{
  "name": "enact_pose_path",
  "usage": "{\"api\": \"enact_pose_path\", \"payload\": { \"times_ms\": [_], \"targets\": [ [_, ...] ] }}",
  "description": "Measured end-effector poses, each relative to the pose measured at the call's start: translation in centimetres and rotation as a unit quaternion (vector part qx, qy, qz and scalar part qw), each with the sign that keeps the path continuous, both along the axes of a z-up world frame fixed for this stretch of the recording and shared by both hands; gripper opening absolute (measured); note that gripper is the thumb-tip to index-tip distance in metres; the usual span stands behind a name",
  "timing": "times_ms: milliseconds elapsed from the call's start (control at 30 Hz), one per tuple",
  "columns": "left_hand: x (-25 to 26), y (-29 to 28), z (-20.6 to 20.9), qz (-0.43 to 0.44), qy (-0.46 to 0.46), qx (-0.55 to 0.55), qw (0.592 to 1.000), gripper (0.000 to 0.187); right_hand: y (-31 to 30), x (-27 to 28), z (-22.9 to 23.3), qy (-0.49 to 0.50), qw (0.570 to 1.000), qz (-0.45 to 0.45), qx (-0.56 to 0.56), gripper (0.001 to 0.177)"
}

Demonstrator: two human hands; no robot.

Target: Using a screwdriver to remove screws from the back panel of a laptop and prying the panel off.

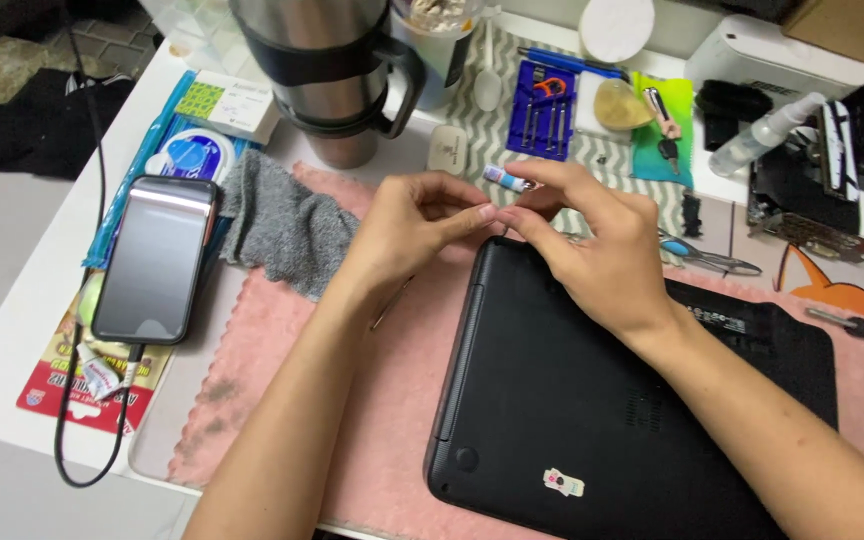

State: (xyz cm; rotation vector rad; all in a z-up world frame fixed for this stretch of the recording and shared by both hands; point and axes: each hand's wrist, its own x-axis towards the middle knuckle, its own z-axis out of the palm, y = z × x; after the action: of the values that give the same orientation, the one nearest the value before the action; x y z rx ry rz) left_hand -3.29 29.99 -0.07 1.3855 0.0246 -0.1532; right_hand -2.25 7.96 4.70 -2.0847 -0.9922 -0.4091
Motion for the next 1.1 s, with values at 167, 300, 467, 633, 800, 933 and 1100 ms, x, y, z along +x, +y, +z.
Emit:
{"api": "enact_pose_path", "payload": {
  "times_ms": [167, 300, 467, 633, 800, 933, 1100],
  "targets": [
    [-0.4, 0.7, 1.0, 0.019, -0.016, 0.072, 0.997, 0.021, 0.1, -0.2, -1.8, -0.078, 0.997, -0.004, 0.013, 0.043],
    [0.4, 1.0, -0.1, 0.014, -0.038, 0.088, 0.995, 0.024, 0.0, -0.4, -2.0, -0.082, 0.996, -0.003, 0.024, 0.041],
    [0.3, 1.3, 0.5, -0.05, -0.005, 0.093, 0.994, 0.033, 0.0, -0.6, -2.2, -0.057, 0.998, -0.027, 0.022, 0.042],
    [0.3, 2.0, 1.0, -0.117, -0.028, 0.152, 0.981, 0.029, -0.2, -0.5, -2.7, -0.058, 0.998, -0.007, 0.04, 0.036],
    [0.3, 2.2, 0.2, -0.133, -0.055, 0.128, 0.981, 0.023, -0.3, 0.1, -3.5, -0.072, 0.996, 0.005, 0.055, 0.042],
    [0.0, 2.0, 1.0, -0.141, -0.027, 0.125, 0.982, 0.025, 0.1, -0.1, -2.9, -0.039, 0.997, 0.0, 0.068, 0.035],
    [0.1, 2.0, 0.8, -0.156, -0.061, 0.11, 0.98, 0.031, -0.1, 0.3, -2.5, 0.008, 0.998, 0.002, 0.068, 0.029]
  ]
}}
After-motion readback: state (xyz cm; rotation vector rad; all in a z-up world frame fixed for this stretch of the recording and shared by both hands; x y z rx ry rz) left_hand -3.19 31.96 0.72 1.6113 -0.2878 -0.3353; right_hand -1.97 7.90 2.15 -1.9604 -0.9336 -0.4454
